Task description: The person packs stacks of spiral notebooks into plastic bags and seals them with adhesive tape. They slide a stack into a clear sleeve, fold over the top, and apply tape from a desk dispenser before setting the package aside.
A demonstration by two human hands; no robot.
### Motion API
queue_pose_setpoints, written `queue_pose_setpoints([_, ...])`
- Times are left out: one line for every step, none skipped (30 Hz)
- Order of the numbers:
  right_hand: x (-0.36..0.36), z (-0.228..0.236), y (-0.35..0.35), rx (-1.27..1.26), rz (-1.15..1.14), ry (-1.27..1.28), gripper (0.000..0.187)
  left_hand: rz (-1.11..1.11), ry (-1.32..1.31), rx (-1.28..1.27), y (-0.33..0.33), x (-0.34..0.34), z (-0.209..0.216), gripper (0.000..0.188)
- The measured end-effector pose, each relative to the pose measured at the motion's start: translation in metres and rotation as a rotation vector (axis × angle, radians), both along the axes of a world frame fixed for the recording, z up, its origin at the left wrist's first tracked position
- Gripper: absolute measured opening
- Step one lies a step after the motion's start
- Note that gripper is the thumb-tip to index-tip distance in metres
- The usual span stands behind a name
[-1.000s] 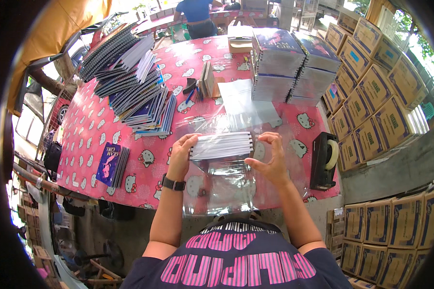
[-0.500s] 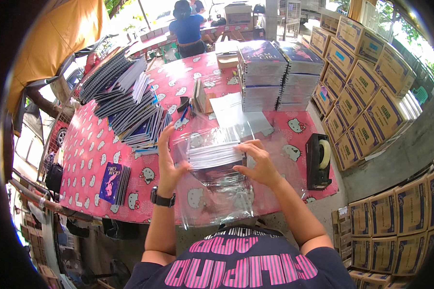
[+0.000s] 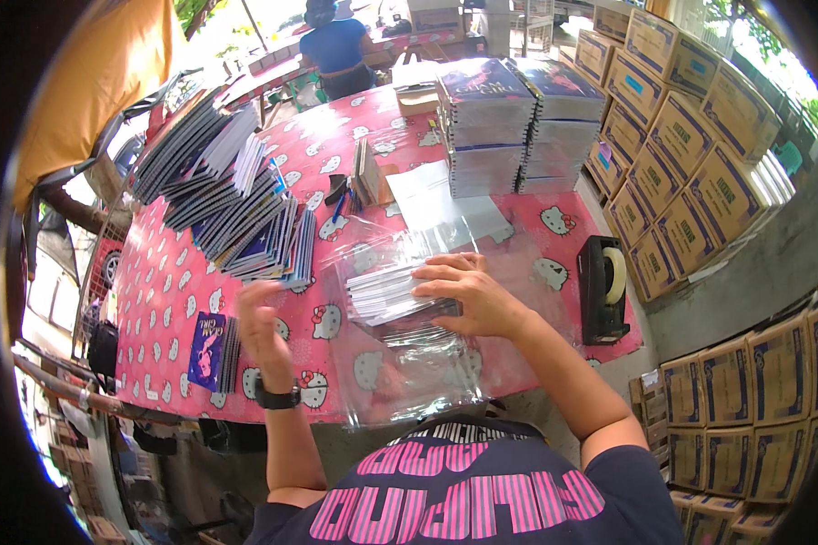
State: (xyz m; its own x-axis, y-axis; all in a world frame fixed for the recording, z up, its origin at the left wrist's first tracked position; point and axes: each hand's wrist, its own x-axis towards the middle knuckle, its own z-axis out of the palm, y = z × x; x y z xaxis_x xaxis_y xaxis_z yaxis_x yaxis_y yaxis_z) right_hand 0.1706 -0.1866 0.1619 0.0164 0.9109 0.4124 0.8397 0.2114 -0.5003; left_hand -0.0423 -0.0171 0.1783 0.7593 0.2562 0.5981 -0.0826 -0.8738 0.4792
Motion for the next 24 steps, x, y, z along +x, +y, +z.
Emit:
queue_pose_setpoints([0.000,0.001,0.001,-0.020,0.006,-0.030,0.053,0.044,-0.023,-0.063,0.005,-0.002,-0.011,0.033])
queue_pose_setpoints([0.000,0.002,0.003,-0.040,0.013,-0.060,0.057,0.090,-0.045,-0.126,0.008,-0.005,-0.019,0.039])
queue_pose_setpoints([0.000,0.005,0.006,-0.067,0.034,-0.081,0.061,0.066,0.036,-0.011,0.000,-0.004,-0.018,0.044])
queue_pose_setpoints([0.000,0.005,0.007,-0.105,0.051,-0.104,0.066,0.038,0.115,0.091,-0.016,0.005,-0.021,0.050])
queue_pose_setpoints([0.000,0.006,0.008,-0.143,0.071,-0.127,0.070,0.011,0.196,0.194,-0.025,0.008,-0.022,0.055])
queue_pose_setpoints([0.003,0.007,0.004,-0.185,0.086,-0.135,0.073,0.010,0.090,0.046,-0.022,0.010,-0.023,0.060])
queue_pose_setpoints([0.005,0.010,0.003,-0.219,0.105,-0.142,0.077,0.015,-0.012,-0.094,-0.011,0.009,-0.019,0.064])
queue_pose_setpoints([0.006,0.013,0.002,-0.253,0.126,-0.149,0.080,0.022,-0.113,-0.234,-0.003,0.008,-0.018,0.068])
queue_pose_setpoints([0.007,0.016,0.000,-0.298,0.117,-0.166,0.082,-0.005,0.004,-0.174,0.003,0.005,-0.024,0.070])
queue_pose_setpoints([0.005,0.019,0.003,-0.333,0.118,-0.177,0.084,-0.022,0.128,-0.106,0.009,-0.001,-0.032,0.072])
queue_pose_setpoints([0.002,0.022,0.005,-0.369,0.119,-0.189,0.086,-0.038,0.251,-0.038,0.012,-0.008,-0.038,0.074])
queue_pose_setpoints([0.000,0.025,0.006,-0.391,0.096,-0.213,0.086,-0.067,0.192,-0.111,0.002,-0.007,-0.039,0.078])
queue_pose_setpoints([-0.003,0.028,0.007,-0.413,0.071,-0.238,0.086,-0.063,0.242,-0.055,0.001,-0.006,-0.035,0.078])
queue_pose_setpoints([-0.005,0.029,0.009,-0.435,0.047,-0.262,0.086,-0.060,0.292,0.001,0.002,-0.005,-0.029,0.079])
queue_pose_setpoints([-0.006,0.030,0.012,-0.430,0.043,-0.263,0.086,-0.054,0.337,0.056,0.002,-0.003,-0.025,0.079])
queue_pose_setpoints([-0.006,0.030,0.014,-0.424,0.040,-0.264,0.086,-0.070,0.344,0.034,0.004,-0.002,-0.025,0.080])
queue_pose_setpoints([-0.006,0.030,0.015,-0.419,0.036,-0.265,0.086,-0.046,0.297,0.016,0.003,-0.003,-0.027,0.079])
queue_pose_setpoints([-0.005,0.032,0.015,-0.353,0.030,-0.240,0.083,-0.022,0.246,0.009,0.004,-0.004,-0.028,0.079])
queue_pose_setpoints([-0.003,0.034,0.011,-0.288,0.024,-0.214,0.081,0.002,0.195,0.002,0.004,-0.005,-0.029,0.079])
queue_pose_setpoints([0.001,0.036,0.008,-0.222,0.020,-0.188,0.078,0.045,0.059,-0.047,0.003,-0.007,-0.029,0.078])
queue_pose_setpoints([0.006,0.032,0.002,-0.246,0.056,-0.162,0.075,0.031,0.103,-0.053,0.002,-0.010,-0.033,0.077])
queue_pose_setpoints([0.012,0.028,-0.004,-0.270,0.092,-0.134,0.072,0.018,0.148,-0.059,0.003,-0.013,-0.037,0.077])
queue_pose_setpoints([0.014,0.025,-0.006,-0.293,0.129,-0.107,0.068,0.004,0.192,-0.065,0.003,-0.015,-0.040,0.077])
queue_pose_setpoints([0.010,0.027,-0.006,-0.218,0.107,-0.082,0.063,0.006,0.171,-0.077,0.003,-0.013,-0.040,0.075])
